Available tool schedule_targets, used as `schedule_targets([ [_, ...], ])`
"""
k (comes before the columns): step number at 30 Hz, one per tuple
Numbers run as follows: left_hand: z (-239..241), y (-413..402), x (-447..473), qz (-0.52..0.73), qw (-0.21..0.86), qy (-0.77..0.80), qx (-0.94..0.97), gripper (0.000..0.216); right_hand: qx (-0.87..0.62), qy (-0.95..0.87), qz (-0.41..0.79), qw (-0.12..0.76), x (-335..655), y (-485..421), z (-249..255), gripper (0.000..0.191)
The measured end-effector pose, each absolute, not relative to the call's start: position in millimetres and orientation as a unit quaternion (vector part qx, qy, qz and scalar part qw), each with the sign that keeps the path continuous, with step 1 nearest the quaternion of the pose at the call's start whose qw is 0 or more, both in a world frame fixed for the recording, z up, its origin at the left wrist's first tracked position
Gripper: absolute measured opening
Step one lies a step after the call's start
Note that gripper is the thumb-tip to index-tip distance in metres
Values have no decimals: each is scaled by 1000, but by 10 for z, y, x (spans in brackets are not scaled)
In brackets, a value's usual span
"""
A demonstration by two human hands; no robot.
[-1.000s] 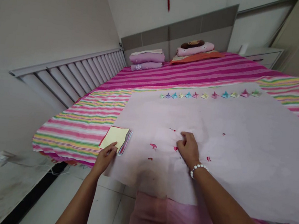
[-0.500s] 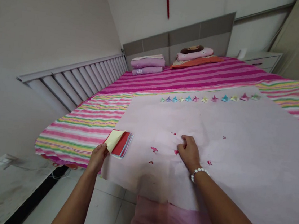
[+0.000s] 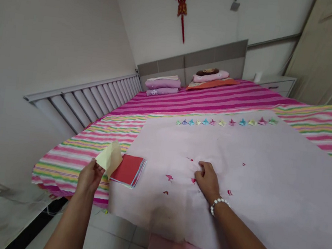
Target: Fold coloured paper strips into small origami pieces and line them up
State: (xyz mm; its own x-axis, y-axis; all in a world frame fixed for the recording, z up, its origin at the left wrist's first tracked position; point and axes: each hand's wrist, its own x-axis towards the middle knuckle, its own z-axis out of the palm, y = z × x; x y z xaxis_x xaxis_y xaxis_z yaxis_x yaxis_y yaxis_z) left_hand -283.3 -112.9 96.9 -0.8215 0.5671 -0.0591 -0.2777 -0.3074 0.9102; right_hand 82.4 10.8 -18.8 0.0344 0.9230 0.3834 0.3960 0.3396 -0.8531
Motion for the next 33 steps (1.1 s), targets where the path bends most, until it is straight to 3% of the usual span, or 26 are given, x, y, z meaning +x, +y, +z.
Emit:
schedule_targets([
  [4,1244,-1166,-2636,808,312,475,153,17,-501,-615,299,530,822,125,-150,26],
  [9,1424,-1226,-2238,783,409,439,165,29,-484,-568,387,542,803,160,67,15],
  [12,1475,-1267,-1976,760,446,438,176,30,-455,-544,462,532,736,-2,325,21],
  [16,1425,-1398,-1514,731,317,492,350,18,-363,-530,600,477,613,-542,657,40],
  [18,1332,-1503,-1238,645,219,540,494,19,-206,-422,789,396,583,-843,750,47],
  [20,1208,-1615,-969,540,156,520,644,14,-110,-328,859,377,591,-1081,783,45],
  [23,1011,-1748,-644,384,89,442,806,25,-117,-230,868,424,674,-1279,752,28],
  [26,889,-1824,-454,331,56,396,854,31,-174,-193,844,469,804,-1354,714,19],
  [30,934,-1872,-401,352,117,382,847,23,-201,-203,812,509,983,-1424,726,7],
  [33,1050,-1826,-494,462,178,449,744,10,-218,-221,790,529,1103,-1477,747,16],
])
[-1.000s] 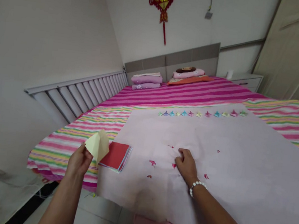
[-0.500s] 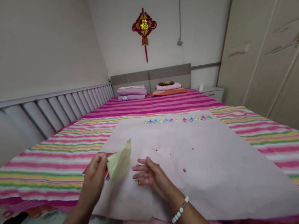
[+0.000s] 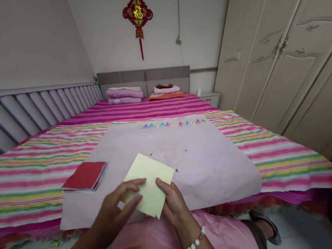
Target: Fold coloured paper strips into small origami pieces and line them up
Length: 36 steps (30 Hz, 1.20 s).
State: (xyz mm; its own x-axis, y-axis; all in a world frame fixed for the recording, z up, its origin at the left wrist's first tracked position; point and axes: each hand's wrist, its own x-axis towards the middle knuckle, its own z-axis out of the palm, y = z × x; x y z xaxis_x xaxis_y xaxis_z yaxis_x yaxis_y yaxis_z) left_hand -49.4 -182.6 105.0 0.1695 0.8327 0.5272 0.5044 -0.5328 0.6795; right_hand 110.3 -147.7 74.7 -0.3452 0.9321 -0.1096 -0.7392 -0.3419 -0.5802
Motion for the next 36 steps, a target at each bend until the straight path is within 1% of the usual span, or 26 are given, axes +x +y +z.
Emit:
schedule_targets([
  [2,1117,-1748,-587,530,215,503,648,17,-224,-226,782,536,1173,-1512,756,22],
  [3,1144,-1705,-629,550,240,523,605,28,-226,-229,779,537,1203,-1530,760,23],
  [5,1181,-1641,-681,558,330,543,533,50,-232,-238,774,538,1249,-1567,773,24],
  [6,1193,-1630,-687,543,394,536,513,56,-233,-245,774,536,1266,-1586,783,25],
  [8,1203,-1653,-655,485,528,498,487,56,-231,-261,777,524,1288,-1620,806,24],
  [10,1204,-1715,-587,438,620,461,460,50,-222,-277,780,515,1303,-1647,834,24],
  [12,1206,-1778,-519,430,658,445,429,46,-216,-292,774,520,1318,-1667,859,25],
  [14,1216,-1815,-477,448,668,438,402,43,-213,-303,763,530,1335,-1684,876,25],
  [21,1295,-1842,-507,506,648,426,377,36,-235,-349,760,496,1360,-1741,861,26],
  [27,1282,-1908,-618,462,652,410,440,38,-280,-342,734,516,1376,-1735,861,24],
  [29,1254,-1909,-664,445,637,417,471,35,-291,-356,720,520,1389,-1729,859,25],
  [31,1235,-1901,-706,444,582,443,518,27,-308,-394,689,525,1403,-1718,854,24],
  [32,1232,-1898,-724,450,527,462,553,22,-321,-426,659,531,1410,-1710,853,23],
  [35,1243,-1918,-766,457,317,511,655,13,-369,-541,500,566,1432,-1686,859,13],
  [36,1249,-1936,-777,453,266,516,677,12,-384,-570,443,576,1440,-1683,864,10],
])
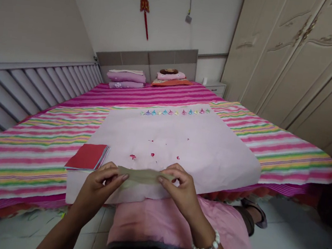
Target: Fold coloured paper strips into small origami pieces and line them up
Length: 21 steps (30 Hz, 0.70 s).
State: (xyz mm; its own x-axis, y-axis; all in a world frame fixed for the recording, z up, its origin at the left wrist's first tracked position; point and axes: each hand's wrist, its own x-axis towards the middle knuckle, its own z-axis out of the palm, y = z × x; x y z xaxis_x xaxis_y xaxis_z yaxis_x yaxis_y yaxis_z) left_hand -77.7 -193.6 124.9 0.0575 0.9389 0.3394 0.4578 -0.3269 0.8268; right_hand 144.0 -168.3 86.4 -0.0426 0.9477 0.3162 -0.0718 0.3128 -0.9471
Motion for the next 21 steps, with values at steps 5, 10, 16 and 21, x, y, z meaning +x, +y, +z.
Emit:
schedule_targets([
  [5,1242,-2050,-843,459,209,479,719,27,-416,-573,385,591,1491,-1730,880,13],
  [10,1191,-2075,-913,505,185,393,745,39,-329,-562,459,605,1551,-1813,897,13],
  [16,1121,-2064,-913,520,231,359,740,40,-298,-590,460,593,1543,-1834,889,34],
  [21,1104,-2023,-847,534,245,400,703,32,-278,-623,431,591,1535,-1807,893,20],
])
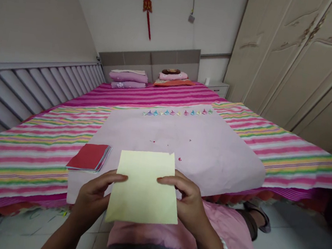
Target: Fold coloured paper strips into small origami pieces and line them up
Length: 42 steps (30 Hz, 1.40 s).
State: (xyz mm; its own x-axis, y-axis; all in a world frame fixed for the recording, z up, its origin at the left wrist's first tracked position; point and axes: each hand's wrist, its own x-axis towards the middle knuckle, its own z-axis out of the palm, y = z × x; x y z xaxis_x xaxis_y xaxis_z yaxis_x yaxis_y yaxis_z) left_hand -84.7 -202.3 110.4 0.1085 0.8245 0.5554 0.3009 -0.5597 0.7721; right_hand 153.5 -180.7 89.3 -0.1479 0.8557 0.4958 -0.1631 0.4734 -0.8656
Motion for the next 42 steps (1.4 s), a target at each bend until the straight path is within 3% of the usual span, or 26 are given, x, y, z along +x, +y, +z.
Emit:
schedule_targets([
  [4,1120,-2008,-761,545,274,434,663,6,-278,-594,456,602,1523,-1778,879,17],
  [9,1156,-2032,-575,537,378,483,579,7,-307,-453,534,645,1400,-1760,836,16],
  [11,1149,-2022,-512,559,432,488,513,16,-327,-389,566,650,1337,-1757,837,27],
  [15,1143,-1945,-485,602,481,471,431,69,-327,-311,629,633,1256,-1765,854,61],
  [17,1160,-1901,-494,610,504,459,403,81,-313,-306,667,603,1229,-1778,855,52],
  [21,1184,-1881,-419,601,608,364,369,55,-307,-315,688,577,1159,-1813,855,31],
  [24,1168,-1915,-304,547,675,332,366,42,-322,-347,667,575,1119,-1842,855,30],
  [28,1162,-1925,-266,548,681,369,315,31,-331,-425,611,580,1168,-1865,812,29],
  [32,1190,-1898,-371,547,681,390,291,28,-351,-511,486,616,1294,-1857,754,38],
  [37,1180,-1905,-428,517,686,405,314,32,-334,-688,272,584,1343,-1852,754,58],
  [42,1126,-1926,-426,477,690,404,366,31,-315,-755,190,543,1323,-1846,754,47],
])
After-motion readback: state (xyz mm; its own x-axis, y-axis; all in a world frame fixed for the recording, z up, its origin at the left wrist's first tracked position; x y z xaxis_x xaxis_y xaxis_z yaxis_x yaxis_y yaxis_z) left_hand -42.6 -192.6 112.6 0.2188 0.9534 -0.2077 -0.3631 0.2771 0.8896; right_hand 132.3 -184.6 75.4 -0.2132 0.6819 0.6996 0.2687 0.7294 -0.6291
